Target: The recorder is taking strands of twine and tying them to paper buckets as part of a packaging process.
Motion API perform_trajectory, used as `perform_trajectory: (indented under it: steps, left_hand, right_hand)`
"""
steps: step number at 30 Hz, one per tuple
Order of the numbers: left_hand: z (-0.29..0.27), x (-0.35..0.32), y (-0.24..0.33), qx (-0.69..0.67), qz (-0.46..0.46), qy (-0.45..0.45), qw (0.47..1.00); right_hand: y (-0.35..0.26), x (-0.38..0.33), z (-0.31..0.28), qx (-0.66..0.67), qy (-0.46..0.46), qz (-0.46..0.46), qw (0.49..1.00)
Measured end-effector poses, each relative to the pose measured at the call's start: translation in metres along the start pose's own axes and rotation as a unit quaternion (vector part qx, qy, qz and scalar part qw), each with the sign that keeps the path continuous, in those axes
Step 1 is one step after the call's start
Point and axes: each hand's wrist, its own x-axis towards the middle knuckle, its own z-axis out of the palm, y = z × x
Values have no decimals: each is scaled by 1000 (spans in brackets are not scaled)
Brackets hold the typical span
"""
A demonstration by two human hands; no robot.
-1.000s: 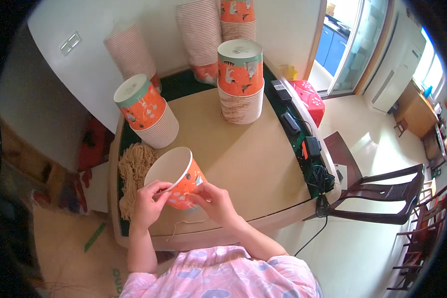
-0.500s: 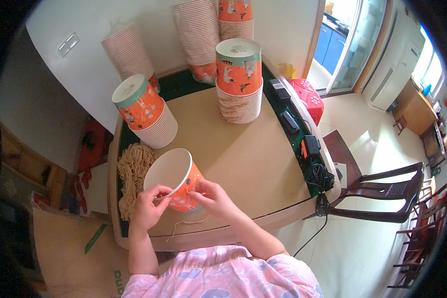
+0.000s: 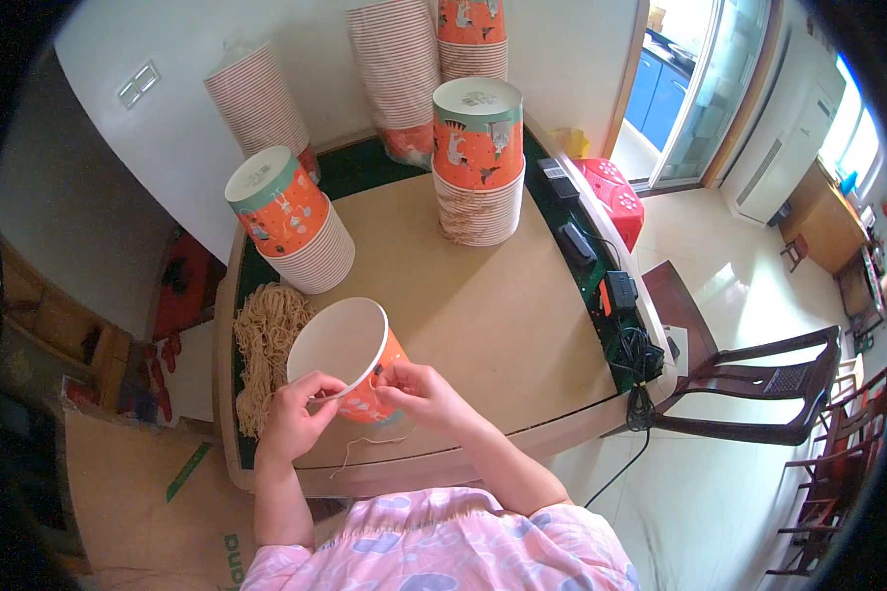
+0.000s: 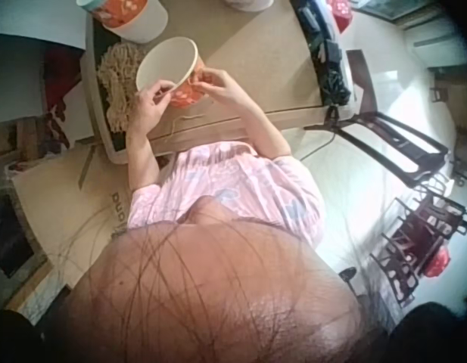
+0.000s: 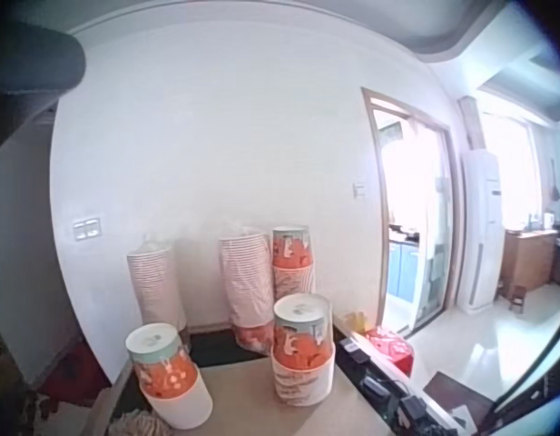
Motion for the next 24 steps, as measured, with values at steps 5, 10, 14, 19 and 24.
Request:
perform_trajectory:
  steps: [5, 10, 14, 19, 24]
  left_hand:
    - [0, 0, -1, 5, 11, -2, 1000]
    - [1, -1, -1, -2, 8, 1, 1000]
    - [3, -2, 1, 2, 2, 3, 1000]
    - [16, -4, -9, 44, 33, -6, 998]
    - [22, -6, -9, 81, 41, -68, 994]
  right_hand:
    - [0, 0, -1, -12, 2, 8, 1000]
    - [4, 0, -2, -25, 16, 13, 999]
    - [9, 0, -2, -34, 36, 1, 999]
    - [21, -2, -4, -99, 71, -21, 992]
    - [27, -11, -2, -75, 112, -9, 991]
